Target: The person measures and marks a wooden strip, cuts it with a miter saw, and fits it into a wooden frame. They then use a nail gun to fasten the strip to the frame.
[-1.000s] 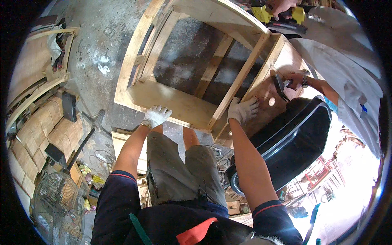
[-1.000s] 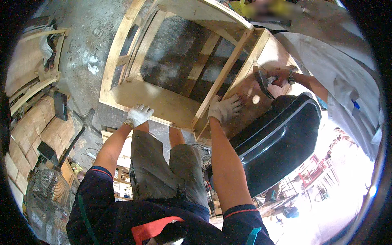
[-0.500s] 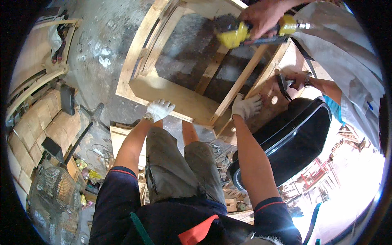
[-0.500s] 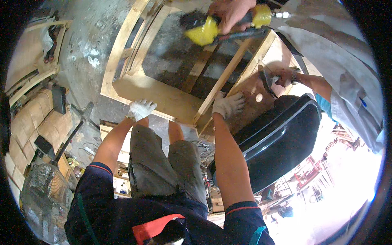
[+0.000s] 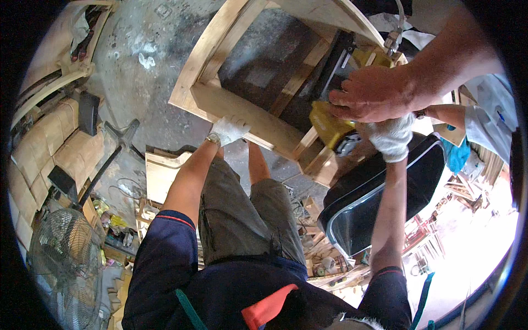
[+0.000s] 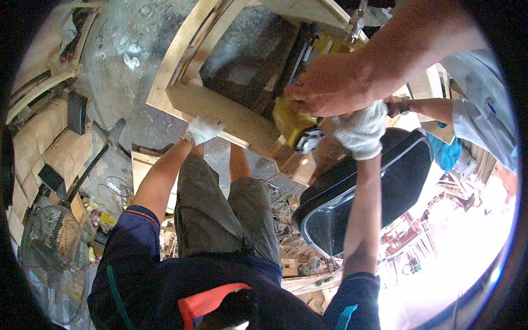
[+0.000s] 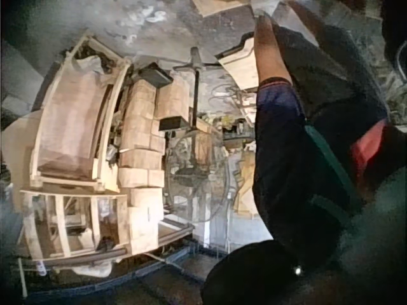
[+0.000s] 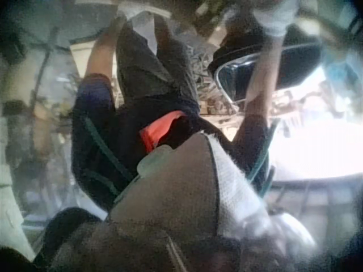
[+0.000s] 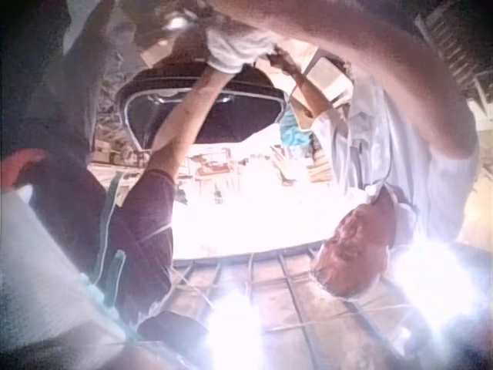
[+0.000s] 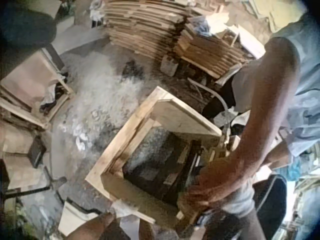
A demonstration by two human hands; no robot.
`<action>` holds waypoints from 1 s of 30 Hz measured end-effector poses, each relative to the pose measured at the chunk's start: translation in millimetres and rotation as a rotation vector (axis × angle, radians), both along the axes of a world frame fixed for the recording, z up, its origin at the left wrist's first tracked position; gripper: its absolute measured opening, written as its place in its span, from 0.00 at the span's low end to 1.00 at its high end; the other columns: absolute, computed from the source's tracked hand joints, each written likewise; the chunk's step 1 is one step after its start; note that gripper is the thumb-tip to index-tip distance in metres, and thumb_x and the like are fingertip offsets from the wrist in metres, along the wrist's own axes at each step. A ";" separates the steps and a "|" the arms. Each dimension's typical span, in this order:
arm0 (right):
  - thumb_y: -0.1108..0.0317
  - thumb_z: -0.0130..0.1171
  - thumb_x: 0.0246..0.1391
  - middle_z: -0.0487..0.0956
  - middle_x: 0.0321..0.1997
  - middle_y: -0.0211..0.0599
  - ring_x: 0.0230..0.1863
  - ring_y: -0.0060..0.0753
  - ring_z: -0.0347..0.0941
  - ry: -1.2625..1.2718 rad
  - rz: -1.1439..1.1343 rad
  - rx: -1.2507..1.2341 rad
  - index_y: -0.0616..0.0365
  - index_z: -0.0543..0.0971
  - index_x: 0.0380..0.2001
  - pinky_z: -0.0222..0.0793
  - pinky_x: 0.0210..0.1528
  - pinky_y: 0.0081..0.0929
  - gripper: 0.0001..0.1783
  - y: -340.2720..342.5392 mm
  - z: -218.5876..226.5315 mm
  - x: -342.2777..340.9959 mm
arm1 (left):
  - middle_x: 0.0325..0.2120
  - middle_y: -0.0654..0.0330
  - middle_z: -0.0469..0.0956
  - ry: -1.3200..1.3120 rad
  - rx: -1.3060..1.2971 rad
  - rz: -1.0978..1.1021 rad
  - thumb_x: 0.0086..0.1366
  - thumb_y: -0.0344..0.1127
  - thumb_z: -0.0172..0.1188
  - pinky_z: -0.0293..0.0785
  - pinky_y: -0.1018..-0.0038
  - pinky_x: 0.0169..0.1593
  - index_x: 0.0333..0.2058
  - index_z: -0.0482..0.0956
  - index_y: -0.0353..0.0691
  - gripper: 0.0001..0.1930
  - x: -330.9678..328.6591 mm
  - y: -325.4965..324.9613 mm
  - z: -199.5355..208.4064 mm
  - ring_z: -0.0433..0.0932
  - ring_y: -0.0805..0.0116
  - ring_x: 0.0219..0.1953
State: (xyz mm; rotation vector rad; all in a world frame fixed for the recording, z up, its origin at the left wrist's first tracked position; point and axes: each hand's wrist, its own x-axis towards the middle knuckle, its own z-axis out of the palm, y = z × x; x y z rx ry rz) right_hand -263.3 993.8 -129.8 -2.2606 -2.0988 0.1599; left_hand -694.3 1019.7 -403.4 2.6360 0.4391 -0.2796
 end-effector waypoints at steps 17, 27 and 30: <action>0.69 0.68 0.48 0.80 0.45 0.36 0.51 0.36 0.76 -0.132 0.802 -0.496 0.55 0.78 0.51 0.69 0.58 0.40 0.24 128.1 135.5 -130.8 | 0.42 0.62 0.79 0.143 -0.013 -0.045 0.66 0.42 0.52 0.81 0.60 0.43 0.51 0.76 0.53 0.16 4.1 10.4 22.2 0.81 0.59 0.44; 0.67 0.60 0.53 0.81 0.44 0.37 0.53 0.43 0.76 -0.663 0.919 -0.573 0.57 0.85 0.41 0.69 0.52 0.35 0.13 111.4 19.3 -147.3 | 0.40 0.63 0.80 0.120 0.003 -0.038 0.66 0.42 0.51 0.81 0.62 0.43 0.49 0.78 0.56 0.14 6.1 10.5 23.5 0.82 0.59 0.44; 0.66 0.62 0.52 0.81 0.45 0.35 0.53 0.36 0.74 -0.758 0.764 -0.719 0.52 0.85 0.40 0.61 0.60 0.38 0.12 106.5 -19.2 -148.6 | 0.39 0.62 0.80 0.075 0.046 -0.074 0.65 0.42 0.52 0.82 0.62 0.41 0.47 0.77 0.55 0.13 3.6 6.5 6.6 0.82 0.59 0.42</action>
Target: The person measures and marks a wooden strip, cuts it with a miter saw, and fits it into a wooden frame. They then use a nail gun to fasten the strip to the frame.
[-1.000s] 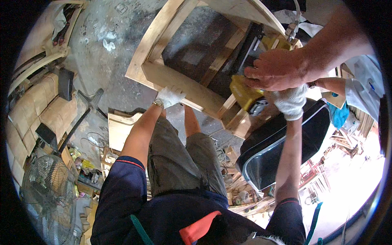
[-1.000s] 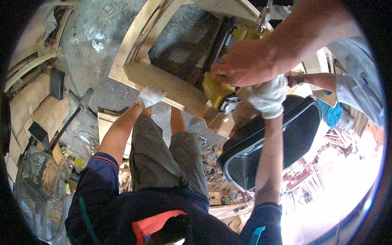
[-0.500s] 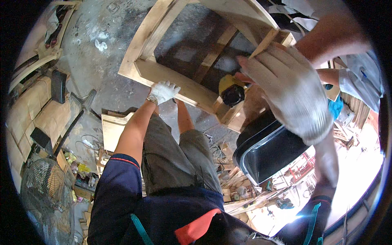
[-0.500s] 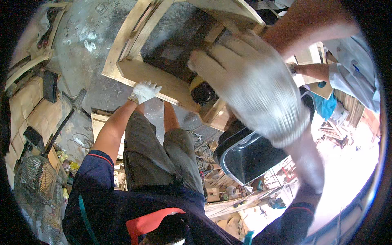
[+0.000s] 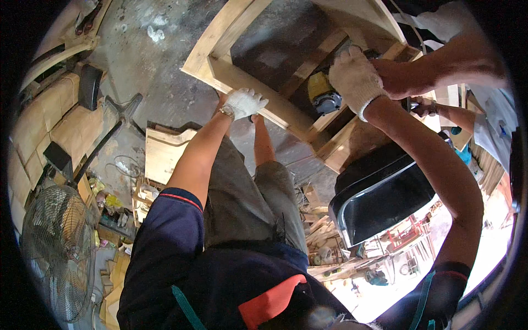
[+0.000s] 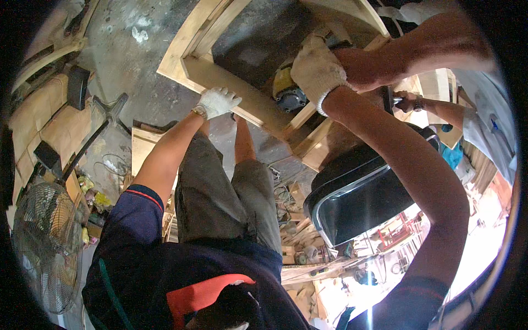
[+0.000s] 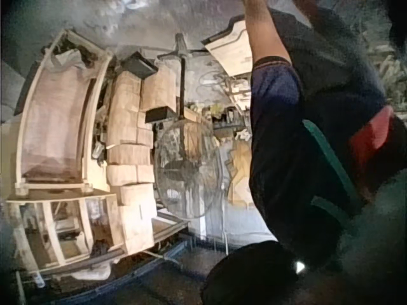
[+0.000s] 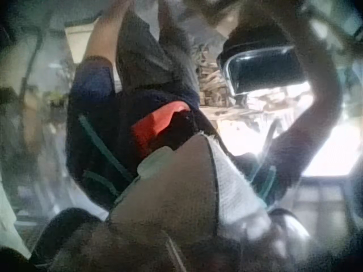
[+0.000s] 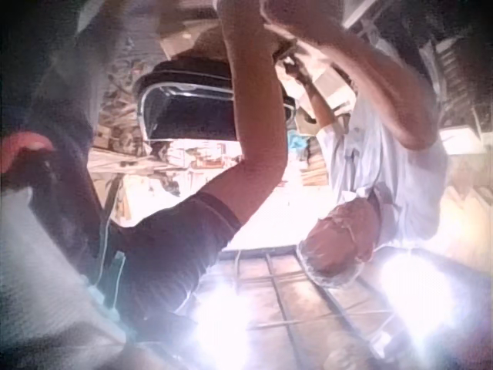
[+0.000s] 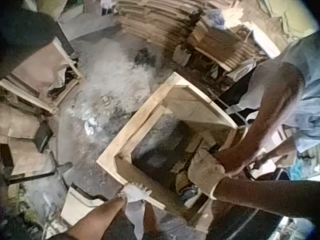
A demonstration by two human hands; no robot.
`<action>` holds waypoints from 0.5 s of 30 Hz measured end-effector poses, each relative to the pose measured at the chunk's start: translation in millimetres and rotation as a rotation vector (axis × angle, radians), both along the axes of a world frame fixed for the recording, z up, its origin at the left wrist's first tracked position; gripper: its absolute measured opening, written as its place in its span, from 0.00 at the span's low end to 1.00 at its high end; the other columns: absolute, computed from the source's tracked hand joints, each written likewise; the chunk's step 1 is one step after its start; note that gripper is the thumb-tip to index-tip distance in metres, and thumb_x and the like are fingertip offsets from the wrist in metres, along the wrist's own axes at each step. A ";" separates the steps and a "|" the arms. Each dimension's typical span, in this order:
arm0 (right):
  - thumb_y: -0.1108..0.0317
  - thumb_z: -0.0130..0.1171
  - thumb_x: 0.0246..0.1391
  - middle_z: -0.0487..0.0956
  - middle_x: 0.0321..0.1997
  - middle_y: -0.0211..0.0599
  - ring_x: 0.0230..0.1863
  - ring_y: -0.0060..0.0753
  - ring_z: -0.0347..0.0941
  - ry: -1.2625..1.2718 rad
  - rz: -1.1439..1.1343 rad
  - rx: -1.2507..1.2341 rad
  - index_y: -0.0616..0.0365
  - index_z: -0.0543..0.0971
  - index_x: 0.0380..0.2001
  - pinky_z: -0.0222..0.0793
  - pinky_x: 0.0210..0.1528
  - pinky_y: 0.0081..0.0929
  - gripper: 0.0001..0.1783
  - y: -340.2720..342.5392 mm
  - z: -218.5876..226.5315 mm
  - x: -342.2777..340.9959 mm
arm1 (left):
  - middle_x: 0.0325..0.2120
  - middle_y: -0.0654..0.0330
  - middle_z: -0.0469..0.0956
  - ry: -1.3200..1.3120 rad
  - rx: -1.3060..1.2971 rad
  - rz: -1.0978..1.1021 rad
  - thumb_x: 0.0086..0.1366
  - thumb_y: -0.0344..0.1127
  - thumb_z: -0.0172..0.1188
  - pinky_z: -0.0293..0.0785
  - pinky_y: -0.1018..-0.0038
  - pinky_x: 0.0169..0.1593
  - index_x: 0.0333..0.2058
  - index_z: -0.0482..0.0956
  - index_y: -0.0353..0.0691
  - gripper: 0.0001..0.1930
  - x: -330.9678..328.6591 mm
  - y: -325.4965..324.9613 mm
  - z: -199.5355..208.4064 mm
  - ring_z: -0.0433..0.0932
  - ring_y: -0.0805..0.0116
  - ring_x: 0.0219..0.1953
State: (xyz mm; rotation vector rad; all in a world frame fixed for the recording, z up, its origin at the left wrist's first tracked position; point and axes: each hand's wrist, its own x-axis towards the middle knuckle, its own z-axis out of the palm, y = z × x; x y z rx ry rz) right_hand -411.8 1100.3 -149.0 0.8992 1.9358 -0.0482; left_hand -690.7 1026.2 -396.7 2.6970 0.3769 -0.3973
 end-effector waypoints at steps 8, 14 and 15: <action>0.69 0.62 0.49 0.80 0.52 0.55 0.53 0.48 0.78 0.529 -0.541 0.305 0.67 0.85 0.37 0.61 0.67 0.44 0.14 -36.8 -56.8 4.0 | 0.35 0.64 0.80 -0.011 0.058 0.012 0.66 0.42 0.51 0.81 0.63 0.40 0.48 0.77 0.55 0.13 0.3 1.2 8.3 0.82 0.61 0.39; 0.73 0.57 0.50 0.78 0.48 0.65 0.47 0.59 0.80 0.742 -0.808 0.063 0.74 0.76 0.47 0.67 0.60 0.48 0.21 -128.8 -46.2 -21.4 | 0.34 0.64 0.80 -0.093 0.048 0.023 0.64 0.43 0.54 0.81 0.65 0.39 0.43 0.77 0.53 0.10 -1.9 -4.4 -8.2 0.82 0.62 0.37; 0.71 0.56 0.52 0.80 0.41 0.62 0.43 0.60 0.81 0.753 -0.595 -0.045 0.72 0.74 0.51 0.72 0.51 0.49 0.23 -141.8 -34.6 -26.5 | 0.33 0.64 0.80 -0.139 0.046 0.024 0.63 0.43 0.55 0.81 0.64 0.39 0.41 0.77 0.53 0.09 -3.4 -6.4 -21.8 0.82 0.62 0.37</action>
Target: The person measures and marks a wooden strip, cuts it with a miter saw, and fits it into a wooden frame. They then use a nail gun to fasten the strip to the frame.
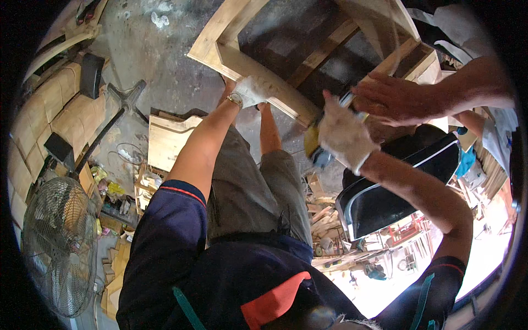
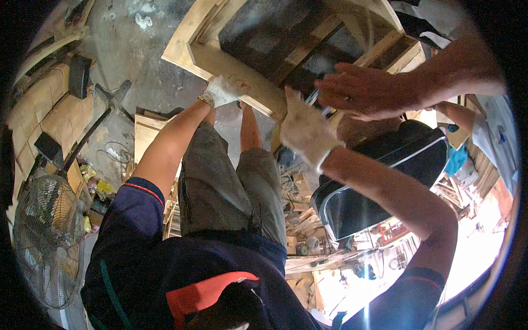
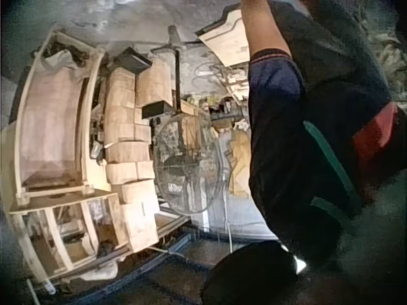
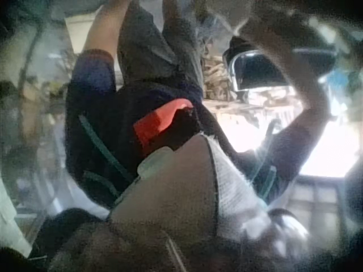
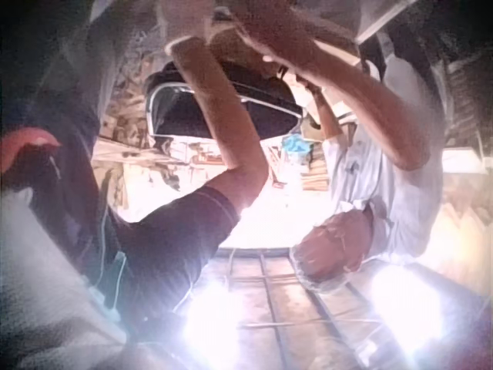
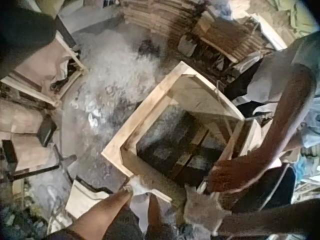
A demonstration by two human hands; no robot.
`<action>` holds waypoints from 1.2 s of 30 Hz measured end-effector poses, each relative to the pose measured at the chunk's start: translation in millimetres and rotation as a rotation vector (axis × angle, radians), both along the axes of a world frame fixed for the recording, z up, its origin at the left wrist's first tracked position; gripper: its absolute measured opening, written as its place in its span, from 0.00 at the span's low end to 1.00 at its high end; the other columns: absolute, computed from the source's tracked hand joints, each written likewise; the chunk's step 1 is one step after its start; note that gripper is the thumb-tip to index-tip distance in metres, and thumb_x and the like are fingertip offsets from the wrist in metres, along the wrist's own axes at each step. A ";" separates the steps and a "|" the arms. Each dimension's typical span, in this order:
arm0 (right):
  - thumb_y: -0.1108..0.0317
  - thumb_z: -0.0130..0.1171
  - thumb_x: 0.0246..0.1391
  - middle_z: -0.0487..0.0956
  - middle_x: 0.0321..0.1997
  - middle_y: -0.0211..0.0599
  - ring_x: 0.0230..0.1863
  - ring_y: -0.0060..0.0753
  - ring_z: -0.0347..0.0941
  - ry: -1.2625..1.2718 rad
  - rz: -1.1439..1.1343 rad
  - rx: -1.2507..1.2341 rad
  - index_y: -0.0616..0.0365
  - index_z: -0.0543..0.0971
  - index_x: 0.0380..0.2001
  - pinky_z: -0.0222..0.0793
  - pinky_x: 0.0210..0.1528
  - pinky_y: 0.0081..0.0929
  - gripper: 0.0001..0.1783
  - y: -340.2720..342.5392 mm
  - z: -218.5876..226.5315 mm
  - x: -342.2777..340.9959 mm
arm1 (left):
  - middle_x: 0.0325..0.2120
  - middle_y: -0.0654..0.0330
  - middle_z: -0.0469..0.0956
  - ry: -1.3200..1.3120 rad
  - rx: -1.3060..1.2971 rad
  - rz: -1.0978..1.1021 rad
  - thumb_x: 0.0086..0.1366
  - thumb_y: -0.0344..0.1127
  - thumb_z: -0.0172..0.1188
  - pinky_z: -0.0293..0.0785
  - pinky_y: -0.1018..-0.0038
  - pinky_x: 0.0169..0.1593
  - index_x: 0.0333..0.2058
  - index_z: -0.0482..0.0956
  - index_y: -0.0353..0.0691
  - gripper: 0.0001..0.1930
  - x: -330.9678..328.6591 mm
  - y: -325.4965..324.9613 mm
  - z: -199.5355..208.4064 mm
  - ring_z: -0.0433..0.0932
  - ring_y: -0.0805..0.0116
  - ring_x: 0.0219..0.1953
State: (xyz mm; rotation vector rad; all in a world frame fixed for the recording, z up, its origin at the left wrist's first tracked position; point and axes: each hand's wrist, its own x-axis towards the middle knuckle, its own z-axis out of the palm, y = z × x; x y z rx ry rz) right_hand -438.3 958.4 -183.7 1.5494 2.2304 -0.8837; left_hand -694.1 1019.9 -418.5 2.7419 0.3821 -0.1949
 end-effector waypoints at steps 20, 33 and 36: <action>0.55 0.57 0.58 0.77 0.24 0.27 0.20 0.23 0.72 0.153 -1.036 -1.154 0.55 0.83 0.37 0.69 0.23 0.25 0.15 32.1 -53.1 108.7 | 0.37 0.62 0.81 0.132 -0.049 -0.031 0.65 0.42 0.53 0.82 0.63 0.41 0.48 0.76 0.52 0.14 6.5 8.6 22.8 0.82 0.59 0.41; 0.56 0.59 0.58 0.83 0.35 0.29 0.22 0.21 0.71 0.209 -1.139 -1.310 0.56 0.81 0.44 0.71 0.25 0.23 0.17 -9.5 -107.5 117.3 | 0.36 0.61 0.81 0.103 -0.039 -0.030 0.64 0.41 0.54 0.81 0.65 0.39 0.48 0.76 0.49 0.14 4.6 5.2 16.4 0.82 0.60 0.39; 0.56 0.60 0.58 0.83 0.36 0.28 0.22 0.20 0.71 0.242 -1.179 -1.310 0.56 0.81 0.44 0.71 0.24 0.22 0.18 -11.3 -107.8 116.2 | 0.36 0.61 0.81 0.106 -0.052 -0.038 0.64 0.41 0.54 0.80 0.65 0.38 0.48 0.76 0.49 0.15 4.4 5.0 13.3 0.82 0.60 0.39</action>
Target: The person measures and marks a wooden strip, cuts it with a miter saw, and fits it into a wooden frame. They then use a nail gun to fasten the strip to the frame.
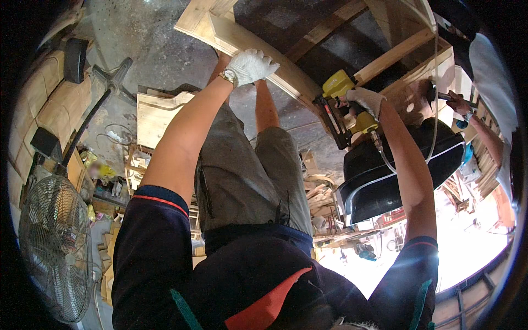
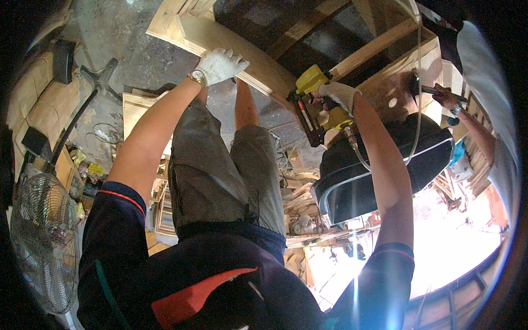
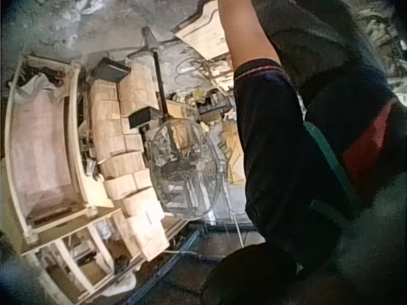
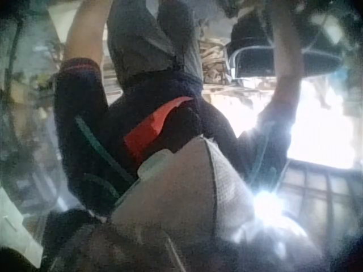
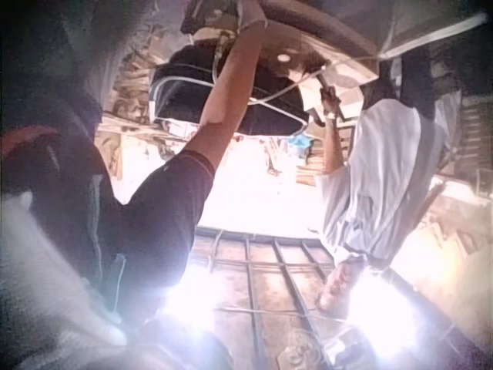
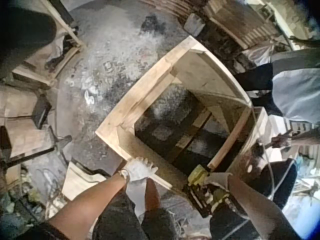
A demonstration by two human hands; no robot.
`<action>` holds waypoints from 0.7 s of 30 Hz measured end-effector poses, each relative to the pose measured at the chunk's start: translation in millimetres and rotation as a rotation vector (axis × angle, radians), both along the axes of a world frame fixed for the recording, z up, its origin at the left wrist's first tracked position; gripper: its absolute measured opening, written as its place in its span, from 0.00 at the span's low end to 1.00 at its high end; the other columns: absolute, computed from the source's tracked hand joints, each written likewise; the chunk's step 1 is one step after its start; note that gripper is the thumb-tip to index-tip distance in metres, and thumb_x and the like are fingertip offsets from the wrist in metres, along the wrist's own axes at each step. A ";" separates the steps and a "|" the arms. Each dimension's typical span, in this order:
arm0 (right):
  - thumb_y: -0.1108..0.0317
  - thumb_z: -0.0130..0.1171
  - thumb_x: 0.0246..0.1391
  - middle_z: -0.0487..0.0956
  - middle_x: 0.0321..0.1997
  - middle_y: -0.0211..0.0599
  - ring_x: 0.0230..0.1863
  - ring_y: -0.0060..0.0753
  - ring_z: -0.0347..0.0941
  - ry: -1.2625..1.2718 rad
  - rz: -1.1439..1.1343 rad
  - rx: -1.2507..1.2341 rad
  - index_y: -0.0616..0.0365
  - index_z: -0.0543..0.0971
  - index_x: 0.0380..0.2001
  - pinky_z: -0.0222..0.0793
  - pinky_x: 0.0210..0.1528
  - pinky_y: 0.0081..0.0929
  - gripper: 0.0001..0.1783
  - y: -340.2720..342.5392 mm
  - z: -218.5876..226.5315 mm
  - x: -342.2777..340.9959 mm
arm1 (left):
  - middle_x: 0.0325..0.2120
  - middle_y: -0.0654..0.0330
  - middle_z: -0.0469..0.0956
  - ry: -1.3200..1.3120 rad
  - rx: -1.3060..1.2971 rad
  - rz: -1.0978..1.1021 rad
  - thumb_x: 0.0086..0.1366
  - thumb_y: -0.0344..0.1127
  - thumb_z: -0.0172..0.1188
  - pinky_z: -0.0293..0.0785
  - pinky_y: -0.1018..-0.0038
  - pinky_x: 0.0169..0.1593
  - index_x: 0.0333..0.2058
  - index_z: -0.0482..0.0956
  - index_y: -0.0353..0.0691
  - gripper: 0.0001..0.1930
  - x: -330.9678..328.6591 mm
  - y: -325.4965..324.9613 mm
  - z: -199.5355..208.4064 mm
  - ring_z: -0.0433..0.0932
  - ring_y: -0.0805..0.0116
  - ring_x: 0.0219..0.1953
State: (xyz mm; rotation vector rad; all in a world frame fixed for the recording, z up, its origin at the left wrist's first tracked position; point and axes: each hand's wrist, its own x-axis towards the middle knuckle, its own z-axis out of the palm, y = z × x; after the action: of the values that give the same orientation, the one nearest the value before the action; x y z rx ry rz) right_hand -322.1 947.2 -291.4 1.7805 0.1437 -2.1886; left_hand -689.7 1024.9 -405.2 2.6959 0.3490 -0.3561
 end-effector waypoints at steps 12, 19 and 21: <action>0.57 0.58 0.60 0.79 0.29 0.26 0.22 0.19 0.71 -0.029 -0.084 0.039 0.54 0.81 0.37 0.70 0.22 0.23 0.12 25.1 6.6 -10.9 | 0.39 0.63 0.80 0.051 -0.001 -0.018 0.65 0.40 0.53 0.77 0.66 0.41 0.51 0.76 0.51 0.16 1.0 0.6 8.8 0.81 0.62 0.41; 0.55 0.61 0.59 0.78 0.24 0.27 0.18 0.22 0.72 0.013 -0.067 0.069 0.56 0.82 0.38 0.70 0.22 0.23 0.15 24.3 -8.8 -21.3 | 0.37 0.64 0.80 -0.019 0.037 0.003 0.64 0.40 0.54 0.77 0.66 0.41 0.51 0.76 0.53 0.16 -2.5 -3.2 -0.6 0.80 0.63 0.38; 0.55 0.59 0.60 0.77 0.22 0.26 0.17 0.21 0.71 0.040 -0.052 0.075 0.57 0.81 0.38 0.70 0.21 0.22 0.15 23.2 -11.5 -23.9 | 0.37 0.64 0.80 -0.026 0.043 -0.002 0.63 0.40 0.54 0.77 0.66 0.40 0.51 0.77 0.53 0.16 -3.3 -2.5 0.8 0.80 0.63 0.38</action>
State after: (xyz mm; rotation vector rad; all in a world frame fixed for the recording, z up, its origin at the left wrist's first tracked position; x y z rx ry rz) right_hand -346.0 970.3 -302.9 1.7997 0.1932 -2.2847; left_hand -693.0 1022.4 -404.4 2.7401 0.3509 -0.3176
